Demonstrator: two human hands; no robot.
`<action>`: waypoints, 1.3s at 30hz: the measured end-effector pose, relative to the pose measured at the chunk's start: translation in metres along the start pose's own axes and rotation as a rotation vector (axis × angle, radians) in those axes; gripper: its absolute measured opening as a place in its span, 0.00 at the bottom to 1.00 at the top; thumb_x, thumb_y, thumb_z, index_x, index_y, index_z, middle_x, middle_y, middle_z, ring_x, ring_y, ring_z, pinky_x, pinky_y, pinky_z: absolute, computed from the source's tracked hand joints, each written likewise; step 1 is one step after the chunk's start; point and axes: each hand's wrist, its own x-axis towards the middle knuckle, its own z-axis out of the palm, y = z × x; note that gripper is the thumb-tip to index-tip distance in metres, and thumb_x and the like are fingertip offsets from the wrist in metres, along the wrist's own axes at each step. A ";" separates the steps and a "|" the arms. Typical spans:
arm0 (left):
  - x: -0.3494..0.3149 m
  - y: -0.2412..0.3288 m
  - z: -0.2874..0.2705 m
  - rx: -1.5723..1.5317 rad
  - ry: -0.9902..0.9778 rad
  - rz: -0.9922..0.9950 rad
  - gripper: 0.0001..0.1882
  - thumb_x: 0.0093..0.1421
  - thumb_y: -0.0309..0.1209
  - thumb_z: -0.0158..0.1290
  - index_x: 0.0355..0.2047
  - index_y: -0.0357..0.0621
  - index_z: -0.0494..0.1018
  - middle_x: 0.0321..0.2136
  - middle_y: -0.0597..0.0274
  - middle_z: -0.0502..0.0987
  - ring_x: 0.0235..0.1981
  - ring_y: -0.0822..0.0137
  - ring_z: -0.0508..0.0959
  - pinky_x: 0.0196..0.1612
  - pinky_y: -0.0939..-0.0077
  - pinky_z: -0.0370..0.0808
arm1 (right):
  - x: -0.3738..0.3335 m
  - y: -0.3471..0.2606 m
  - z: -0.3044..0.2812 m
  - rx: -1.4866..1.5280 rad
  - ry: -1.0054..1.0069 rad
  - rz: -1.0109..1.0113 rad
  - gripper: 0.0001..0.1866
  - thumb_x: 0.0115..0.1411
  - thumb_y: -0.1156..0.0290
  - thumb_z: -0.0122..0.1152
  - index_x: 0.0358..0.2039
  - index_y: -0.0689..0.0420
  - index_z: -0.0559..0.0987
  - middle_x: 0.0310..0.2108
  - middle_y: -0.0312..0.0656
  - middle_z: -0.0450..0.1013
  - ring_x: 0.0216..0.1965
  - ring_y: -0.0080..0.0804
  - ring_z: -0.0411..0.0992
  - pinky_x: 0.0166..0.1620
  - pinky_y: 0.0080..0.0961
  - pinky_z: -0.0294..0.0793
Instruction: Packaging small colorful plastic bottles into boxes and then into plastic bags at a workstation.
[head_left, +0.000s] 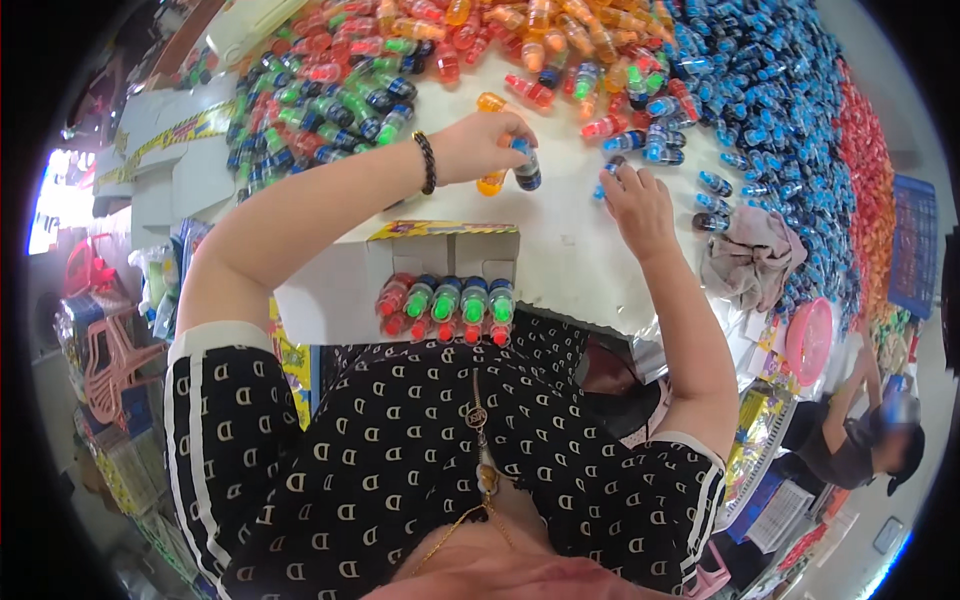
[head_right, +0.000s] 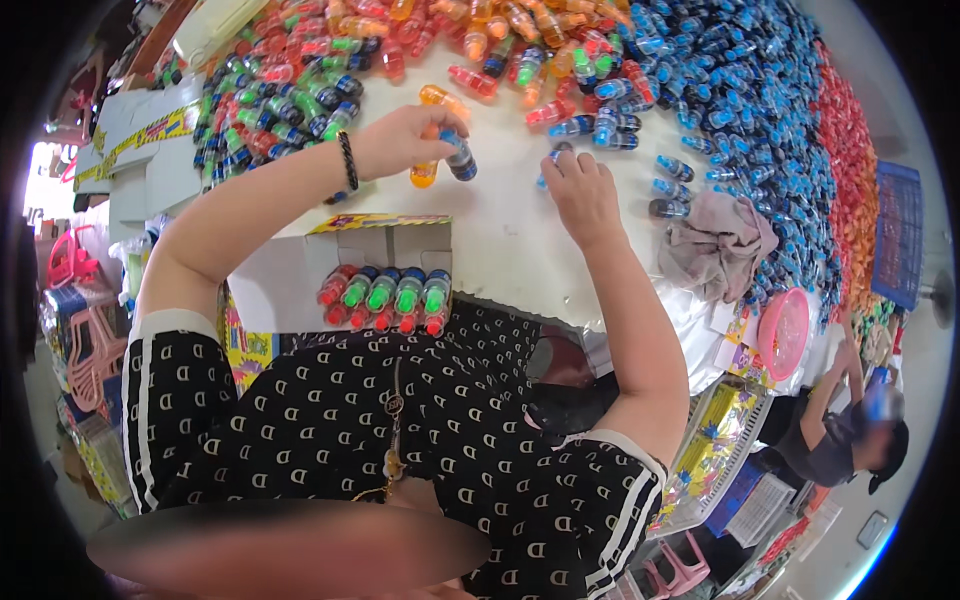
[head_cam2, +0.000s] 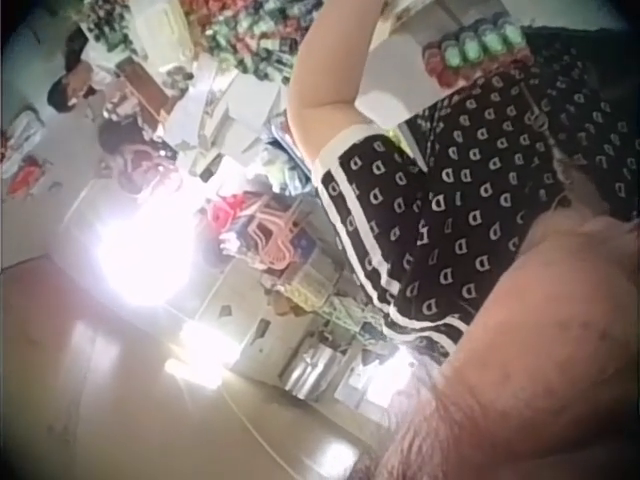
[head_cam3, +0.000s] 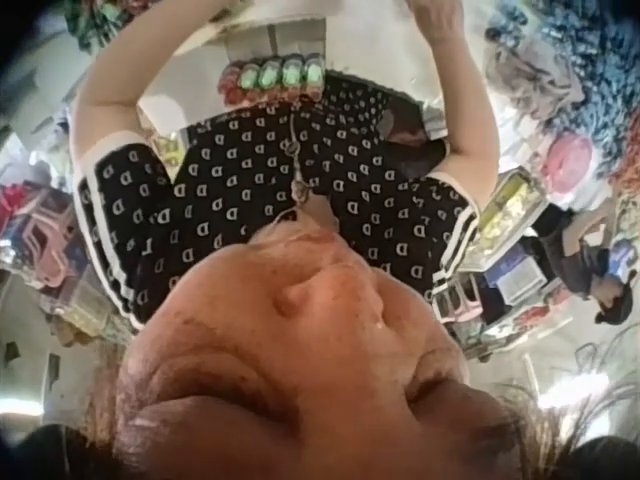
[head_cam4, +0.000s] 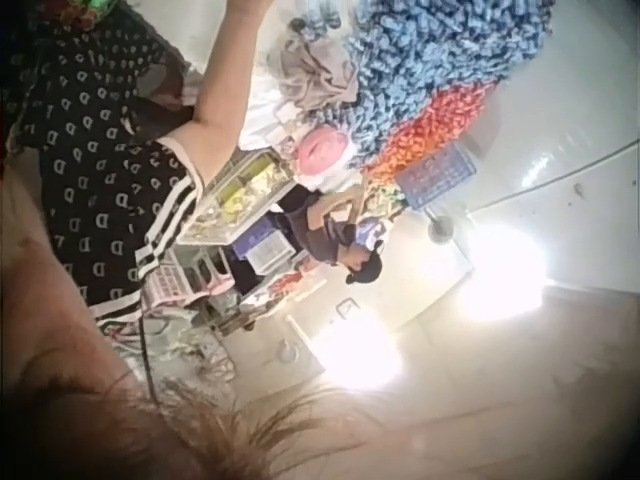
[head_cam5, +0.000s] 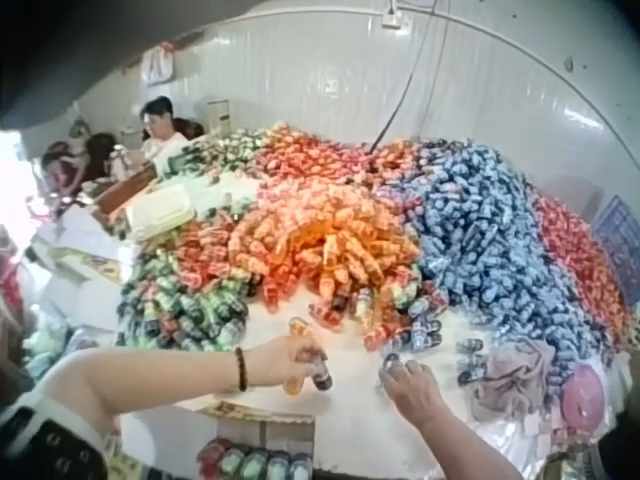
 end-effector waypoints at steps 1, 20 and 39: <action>-0.010 0.006 -0.007 -0.128 0.006 -0.044 0.17 0.58 0.32 0.54 0.47 0.41 0.72 0.37 0.60 0.77 0.39 0.72 0.76 0.43 0.76 0.73 | 0.006 -0.004 0.002 -0.011 -0.002 -0.024 0.26 0.45 0.74 0.64 0.49 0.49 0.75 0.37 0.36 0.69 0.39 0.36 0.69 0.38 0.32 0.72; -0.182 -0.015 0.015 0.351 -0.038 0.345 0.23 0.53 0.26 0.57 0.50 0.41 0.67 0.46 0.54 0.74 0.46 0.51 0.75 0.49 0.62 0.73 | 0.035 -0.153 -0.057 1.020 0.071 -0.473 0.21 0.39 0.72 0.72 0.39 0.51 0.81 0.30 0.32 0.71 0.33 0.34 0.69 0.37 0.29 0.70; -0.174 0.014 -0.002 0.421 -0.093 0.225 0.19 0.51 0.22 0.53 0.46 0.37 0.69 0.41 0.49 0.75 0.45 0.52 0.75 0.48 0.61 0.72 | 0.008 -0.161 -0.073 1.044 -0.236 -0.121 0.20 0.56 0.76 0.56 0.51 0.58 0.73 0.52 0.48 0.70 0.54 0.49 0.68 0.57 0.36 0.66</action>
